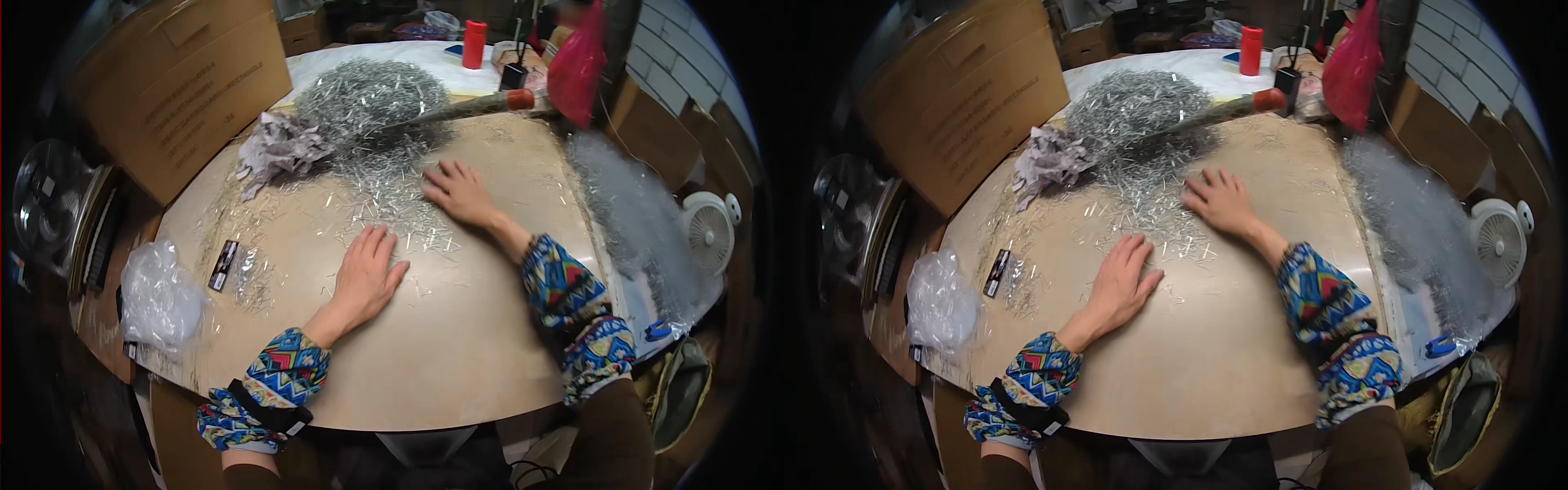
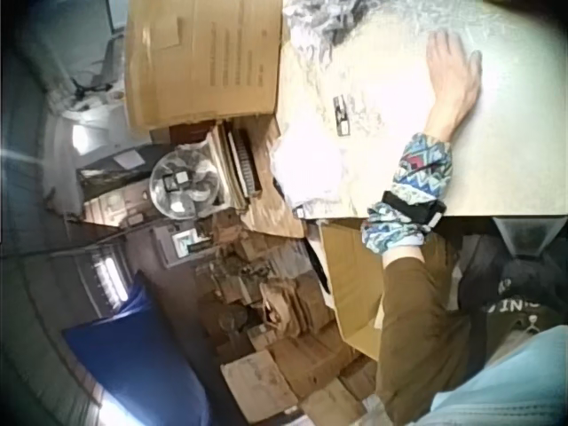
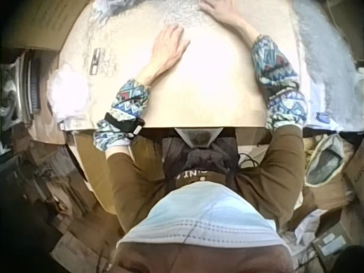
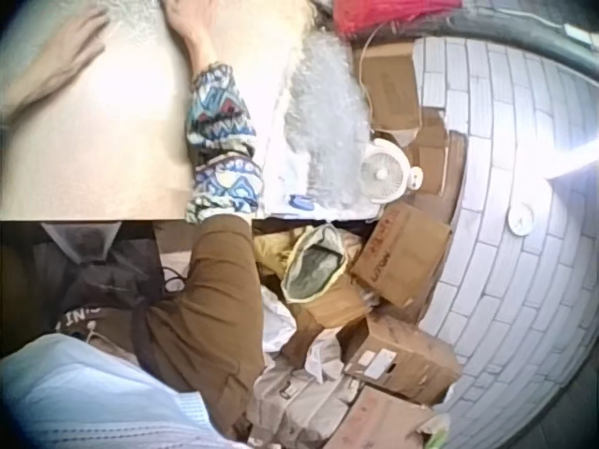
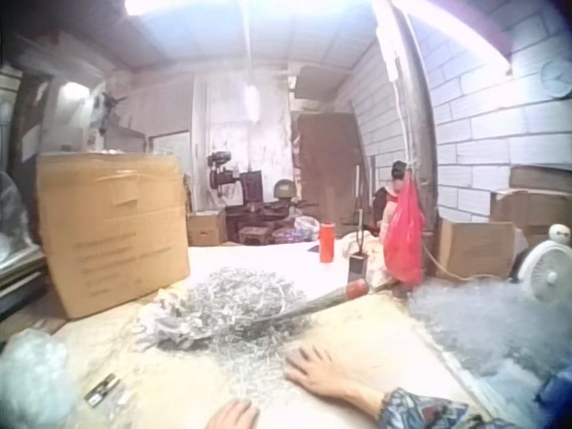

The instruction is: The recorder is counting and packaging small metal strips into plastic bags.

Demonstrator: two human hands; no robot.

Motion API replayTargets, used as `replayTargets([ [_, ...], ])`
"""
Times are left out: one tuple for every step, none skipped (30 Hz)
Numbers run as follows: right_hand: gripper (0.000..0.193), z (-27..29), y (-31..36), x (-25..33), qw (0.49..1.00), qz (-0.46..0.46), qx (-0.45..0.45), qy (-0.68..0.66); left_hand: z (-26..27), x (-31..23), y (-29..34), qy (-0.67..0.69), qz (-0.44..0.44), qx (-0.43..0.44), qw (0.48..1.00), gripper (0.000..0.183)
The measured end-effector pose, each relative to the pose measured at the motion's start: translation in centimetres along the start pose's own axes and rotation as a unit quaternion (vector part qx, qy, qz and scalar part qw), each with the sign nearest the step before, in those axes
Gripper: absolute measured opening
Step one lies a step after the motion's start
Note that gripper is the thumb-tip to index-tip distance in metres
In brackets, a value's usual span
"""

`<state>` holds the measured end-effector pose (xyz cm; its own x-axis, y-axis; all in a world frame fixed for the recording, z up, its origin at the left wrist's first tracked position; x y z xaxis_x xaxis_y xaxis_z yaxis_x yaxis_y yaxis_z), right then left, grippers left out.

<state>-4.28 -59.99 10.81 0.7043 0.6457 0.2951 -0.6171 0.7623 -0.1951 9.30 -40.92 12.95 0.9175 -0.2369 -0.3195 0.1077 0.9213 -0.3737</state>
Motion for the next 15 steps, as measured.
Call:
replayTargets([
  [0.057, 0.1, 1.4, 2.3, 0.999, 0.036, -0.002, 0.017, 0.9, -0.6, 0.9, 0.023, -0.019, 0.017, 0.999, 0.047],
  [0.058, 0.1, 2.7, 4.3, 0.998, 0.06, 0.008, 0.001, 1.9, -0.6, 2.1, 0.018, -0.011, 0.016, 1.0, 0.047],
  [0.057, -0.2, 4.2, 5.7, 0.997, 0.079, 0.004, 0.0, 2.2, -0.8, 3.1, 0.02, -0.015, 0.038, 0.999, 0.046],
  [0.055, -0.6, 5.6, 6.7, 0.995, 0.1, -0.008, 0.014, 2.4, -1.1, 3.9, 0.024, -0.024, 0.059, 0.998, 0.046],
  [0.055, -0.9, 6.8, 7.7, 0.993, 0.119, -0.015, -0.003, 2.9, -1.4, 4.7, 0.027, -0.027, 0.059, 0.998, 0.046],
  [0.054, -0.8, 7.6, 8.7, 0.99, 0.137, -0.025, -0.02, 3.8, -1.3, 5.5, 0.079, 0.005, 0.059, 0.995, 0.046],
  [0.054, -0.7, 8.0, 9.8, 0.99, 0.136, -0.027, -0.02, 4.4, -0.8, 6.3, 0.129, 0.04, 0.06, 0.989, 0.047],
  [0.053, -0.4, 8.3, 11.4, 0.983, 0.173, -0.038, -0.052, 4.8, -0.4, 6.7, 0.128, 0.038, 0.061, 0.989, 0.047],
  [0.051, 0.0, 8.7, 12.3, 0.975, 0.202, -0.048, -0.076, 5.0, 0.1, 6.8, 0.088, 0.04, 0.026, 0.995, 0.047],
  [0.051, 0.0, 8.2, 12.8, 0.976, 0.2, -0.05, -0.075, 5.8, 0.4, 7.1, 0.041, 0.048, -0.009, 0.998, 0.048],
  [0.05, -0.1, 7.1, 12.9, 0.979, 0.189, -0.055, -0.053, 5.7, 1.3, 7.5, 0.049, 0.081, 0.003, 0.996, 0.05],
  [0.048, -0.4, 6.3, 12.9, 0.982, 0.175, -0.058, -0.027, 5.4, 1.6, 7.6, 0.052, 0.076, 0.003, 0.996, 0.05],
  [0.045, -1.0, 6.2, 13.6, 0.978, 0.204, -0.041, -0.024, 5.2, 2.1, 7.9, -0.012, 0.102, -0.001, 0.995, 0.052],
  [0.045, -1.1, 6.3, 13.7, 0.978, 0.202, -0.042, -0.022, 5.3, 2.9, 8.2, -0.078, 0.128, -0.006, 0.989, 0.053],
  [0.045, -1.2, 6.5, 14.1, 0.971, 0.234, -0.036, -0.039, 5.1, 3.8, 8.4, -0.061, 0.164, 0.0, 0.985, 0.052],
])
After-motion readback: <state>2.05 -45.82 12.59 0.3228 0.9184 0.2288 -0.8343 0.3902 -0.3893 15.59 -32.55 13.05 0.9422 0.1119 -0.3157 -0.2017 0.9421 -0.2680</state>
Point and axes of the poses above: each hand's wrist, its own y-axis away from the middle knuckle, its own z-axis out of the back of the hand, x = y × z, the point moved 6 cm from there along -y, towards the middle knuckle
